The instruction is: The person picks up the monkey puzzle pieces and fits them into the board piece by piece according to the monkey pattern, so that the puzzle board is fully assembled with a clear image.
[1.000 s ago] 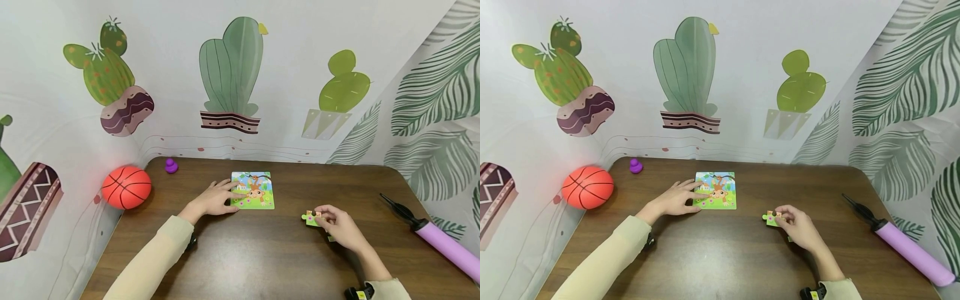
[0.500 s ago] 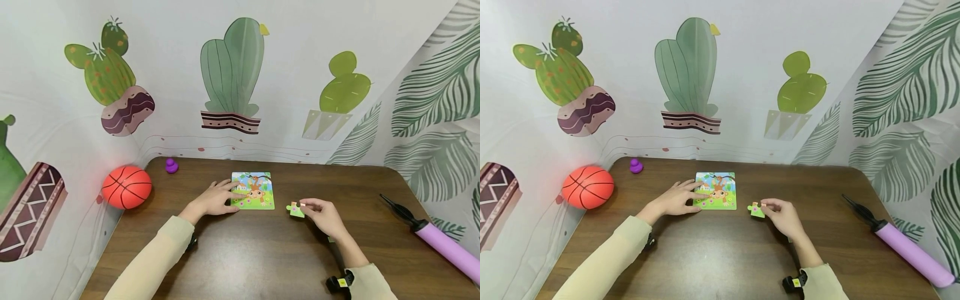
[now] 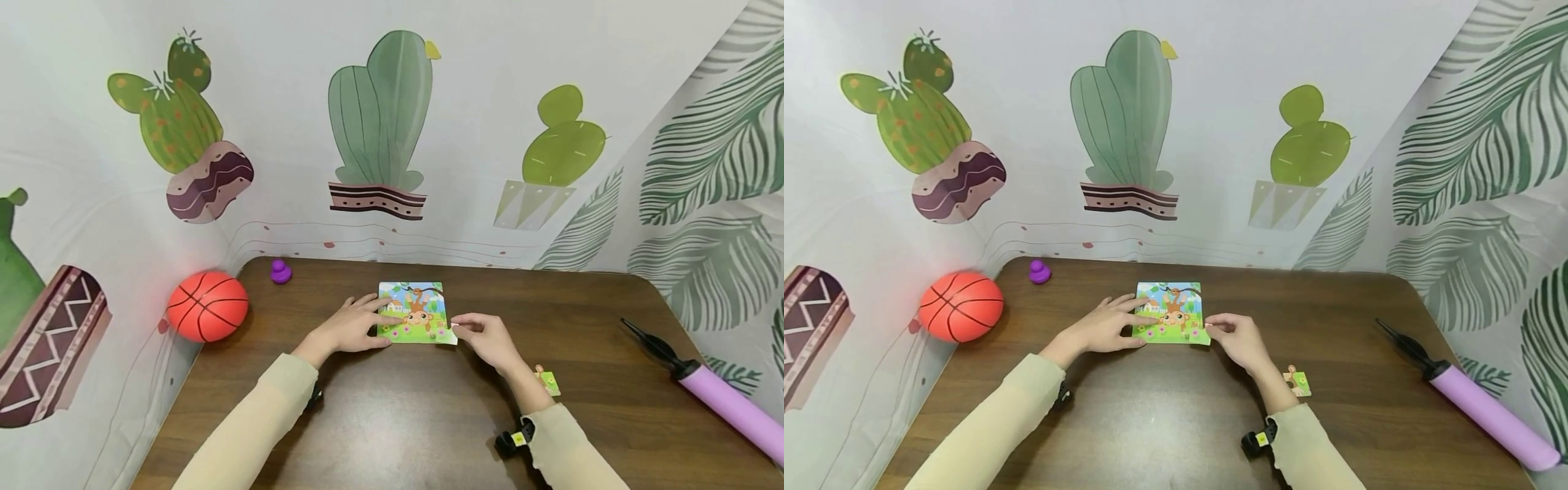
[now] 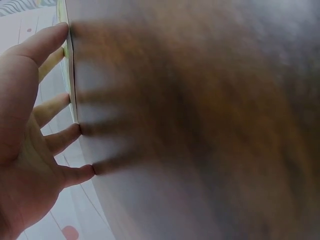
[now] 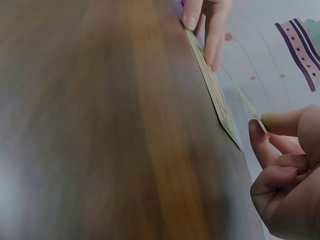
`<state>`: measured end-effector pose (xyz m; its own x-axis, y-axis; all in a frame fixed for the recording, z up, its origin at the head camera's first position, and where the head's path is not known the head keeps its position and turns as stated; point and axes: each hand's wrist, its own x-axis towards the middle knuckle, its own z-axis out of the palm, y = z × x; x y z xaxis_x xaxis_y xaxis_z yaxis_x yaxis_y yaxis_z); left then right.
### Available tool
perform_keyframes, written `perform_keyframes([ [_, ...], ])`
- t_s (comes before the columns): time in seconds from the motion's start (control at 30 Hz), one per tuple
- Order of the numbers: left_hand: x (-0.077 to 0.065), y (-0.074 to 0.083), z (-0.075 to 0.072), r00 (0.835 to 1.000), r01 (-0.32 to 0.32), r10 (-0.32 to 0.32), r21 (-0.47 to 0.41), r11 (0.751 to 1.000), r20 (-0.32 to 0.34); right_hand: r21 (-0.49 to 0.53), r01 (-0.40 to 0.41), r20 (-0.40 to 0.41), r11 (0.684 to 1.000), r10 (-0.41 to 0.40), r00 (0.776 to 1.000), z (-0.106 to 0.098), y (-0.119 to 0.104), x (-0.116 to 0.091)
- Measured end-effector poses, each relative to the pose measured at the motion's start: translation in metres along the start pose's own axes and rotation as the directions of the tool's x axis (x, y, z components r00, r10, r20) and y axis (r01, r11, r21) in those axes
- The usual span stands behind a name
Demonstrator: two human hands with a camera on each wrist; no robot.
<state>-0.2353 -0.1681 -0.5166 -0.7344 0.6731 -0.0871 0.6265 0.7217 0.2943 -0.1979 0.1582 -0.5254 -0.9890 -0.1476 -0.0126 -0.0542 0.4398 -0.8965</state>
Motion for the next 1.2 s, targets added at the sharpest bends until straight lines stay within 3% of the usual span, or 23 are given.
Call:
perform_keyframes([
  [0.27, 0.001, -0.001, 0.001, 1.000, 0.004, -0.004, 0.007, 1.000, -0.003, 0.033, -0.011, 0.042, 0.999, 0.009, 0.999, 0.023, -0.014, 0.017],
  [0.6, 0.000, 0.000, 0.000, 1.000, -0.002, 0.002, -0.013, 1.000, -0.001, -0.014, -0.041, 0.051, 0.999, 0.041, 0.998, 0.048, -0.023, 0.030],
  [1.2, 0.000, 0.000, 0.000, 1.000, -0.005, 0.006, -0.043, 0.999, 0.013, -0.109, -0.117, 0.029, 0.987, 0.121, 0.992, 0.058, -0.030, 0.039],
])
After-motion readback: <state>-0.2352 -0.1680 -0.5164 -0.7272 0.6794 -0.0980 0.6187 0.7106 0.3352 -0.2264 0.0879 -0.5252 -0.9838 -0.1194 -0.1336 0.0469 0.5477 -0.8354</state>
